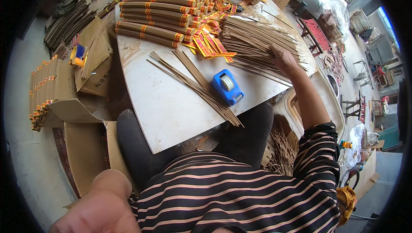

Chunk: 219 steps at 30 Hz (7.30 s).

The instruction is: The person gathers loose incense sticks, aligns them into bundles, and wraps each bundle with a small paper label using a handheld tape dispenser. Bundled sticks are placed into a cardboard box on the left.

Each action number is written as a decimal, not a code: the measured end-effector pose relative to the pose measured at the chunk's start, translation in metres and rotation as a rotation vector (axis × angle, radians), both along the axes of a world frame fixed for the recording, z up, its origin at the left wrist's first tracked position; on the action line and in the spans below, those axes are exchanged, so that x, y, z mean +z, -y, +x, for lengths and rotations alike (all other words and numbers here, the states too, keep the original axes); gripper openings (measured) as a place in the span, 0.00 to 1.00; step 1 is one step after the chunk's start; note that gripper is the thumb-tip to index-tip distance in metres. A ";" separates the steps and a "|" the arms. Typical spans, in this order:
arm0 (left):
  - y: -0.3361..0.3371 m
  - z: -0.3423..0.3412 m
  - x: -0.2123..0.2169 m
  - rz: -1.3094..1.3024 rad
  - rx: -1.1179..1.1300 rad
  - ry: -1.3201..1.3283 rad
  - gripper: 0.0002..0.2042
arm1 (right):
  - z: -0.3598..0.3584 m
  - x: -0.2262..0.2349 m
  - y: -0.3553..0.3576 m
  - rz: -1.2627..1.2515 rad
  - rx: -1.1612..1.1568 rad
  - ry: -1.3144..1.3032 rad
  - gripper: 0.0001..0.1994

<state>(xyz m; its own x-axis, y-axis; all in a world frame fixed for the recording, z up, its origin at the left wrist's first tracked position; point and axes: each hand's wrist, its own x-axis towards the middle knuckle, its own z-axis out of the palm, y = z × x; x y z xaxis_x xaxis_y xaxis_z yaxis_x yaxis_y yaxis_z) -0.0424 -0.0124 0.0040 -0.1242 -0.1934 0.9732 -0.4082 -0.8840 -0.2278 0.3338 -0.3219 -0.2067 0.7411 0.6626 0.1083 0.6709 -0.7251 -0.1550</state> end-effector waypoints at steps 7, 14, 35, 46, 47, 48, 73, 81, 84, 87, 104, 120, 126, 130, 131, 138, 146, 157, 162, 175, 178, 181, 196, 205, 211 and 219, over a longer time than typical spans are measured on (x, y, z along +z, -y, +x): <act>0.008 0.002 -0.010 -0.031 -0.015 0.016 0.19 | -0.006 0.014 -0.012 0.020 -0.141 -0.078 0.11; 0.012 0.002 -0.006 -0.044 -0.124 0.017 0.20 | -0.010 0.012 -0.006 0.032 -0.091 -0.199 0.12; 0.014 -0.004 -0.002 0.006 -0.333 0.156 0.21 | -0.041 -0.001 -0.006 -0.251 -0.147 -0.059 0.13; 0.013 -0.002 -0.004 0.030 -0.398 0.079 0.25 | -0.017 0.026 0.007 -0.083 -0.069 0.124 0.08; 0.013 -0.002 -0.004 0.029 -0.387 0.058 0.25 | -0.016 0.033 0.005 -0.085 -0.076 0.113 0.08; 0.013 0.000 -0.003 0.031 -0.419 0.097 0.24 | -0.017 0.039 0.003 -0.079 -0.056 0.129 0.08; -0.019 0.079 -0.075 -1.070 -1.210 -0.980 0.40 | -0.220 0.161 -0.190 0.630 0.351 -1.281 0.11; -0.045 0.061 -0.017 -1.007 -0.878 -0.662 0.20 | -0.262 0.109 -0.268 0.912 0.381 -0.650 0.12; -0.050 0.066 -0.029 -0.914 -0.794 -0.718 0.22 | -0.264 0.097 -0.278 1.078 0.402 -0.828 0.16; -0.052 0.068 -0.046 -0.964 -0.757 -0.782 0.23 | -0.264 0.090 -0.281 1.136 0.428 -0.834 0.22; -0.067 0.066 -0.047 -1.072 -0.797 -0.932 0.14 | -0.247 0.055 -0.279 0.871 0.387 -0.733 0.24; -0.139 0.049 -0.026 -1.266 -1.208 -0.822 0.10 | -0.263 0.059 -0.226 0.499 0.432 -1.385 0.08; -0.180 0.042 -0.054 -1.464 -1.188 -0.708 0.12 | -0.277 0.040 -0.178 0.451 0.290 -1.461 0.09; -0.200 0.027 -0.042 -1.403 -1.228 -0.672 0.13 | -0.264 0.022 -0.161 0.416 0.210 -1.290 0.09; -0.200 0.026 -0.045 -1.412 -1.255 -0.704 0.13 | -0.261 0.022 -0.163 0.448 0.156 -1.275 0.09; -0.160 0.043 -0.082 -1.520 -1.354 -0.907 0.13 | -0.260 0.032 -0.203 0.804 0.364 -1.336 0.25; -0.116 0.039 -0.120 -1.686 -1.314 -0.815 0.09 | -0.313 0.045 -0.193 0.585 0.243 -1.832 0.11; -0.035 -0.010 -0.183 -1.776 -1.632 -0.959 0.18 | -0.355 0.034 -0.139 0.843 0.139 -1.964 0.16; -0.034 -0.016 -0.184 -1.806 -1.727 -0.948 0.31 | -0.365 0.039 -0.134 0.954 0.108 -2.057 0.17; -0.041 -0.010 -0.179 -1.704 -1.761 -0.945 0.36 | -0.360 0.029 -0.150 0.868 0.022 -1.947 0.11; -0.046 0.001 -0.178 -1.691 -1.798 -0.972 0.35 | -0.351 0.037 -0.153 0.903 0.012 -2.015 0.11; -0.049 0.012 -0.181 -1.750 -1.826 -0.974 0.33 | -0.339 0.033 -0.153 0.934 0.029 -2.094 0.13; -0.062 0.027 -0.210 -1.892 -1.652 -0.875 0.11 | -0.328 0.031 -0.183 0.836 -0.107 -1.760 0.15; -0.059 0.024 -0.213 -1.790 -1.467 -1.006 0.08 | -0.314 0.023 -0.203 0.633 0.057 -0.728 0.10; -0.056 0.025 -0.212 -1.775 -1.426 -1.023 0.06 | -0.314 0.037 -0.207 0.512 0.119 -0.514 0.07; -0.047 0.024 -0.201 -1.832 -1.490 -0.964 0.04 | -0.322 0.057 -0.194 0.378 0.093 -0.263 0.07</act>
<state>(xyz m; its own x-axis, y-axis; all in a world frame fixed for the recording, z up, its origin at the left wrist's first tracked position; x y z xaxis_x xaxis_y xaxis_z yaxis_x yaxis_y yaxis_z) -0.0181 0.0345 -0.1968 0.9714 0.2084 -0.1140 -0.1178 0.8396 0.5303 0.0114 -0.1283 -0.1494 0.7150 0.6778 0.1712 0.6330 -0.5236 -0.5702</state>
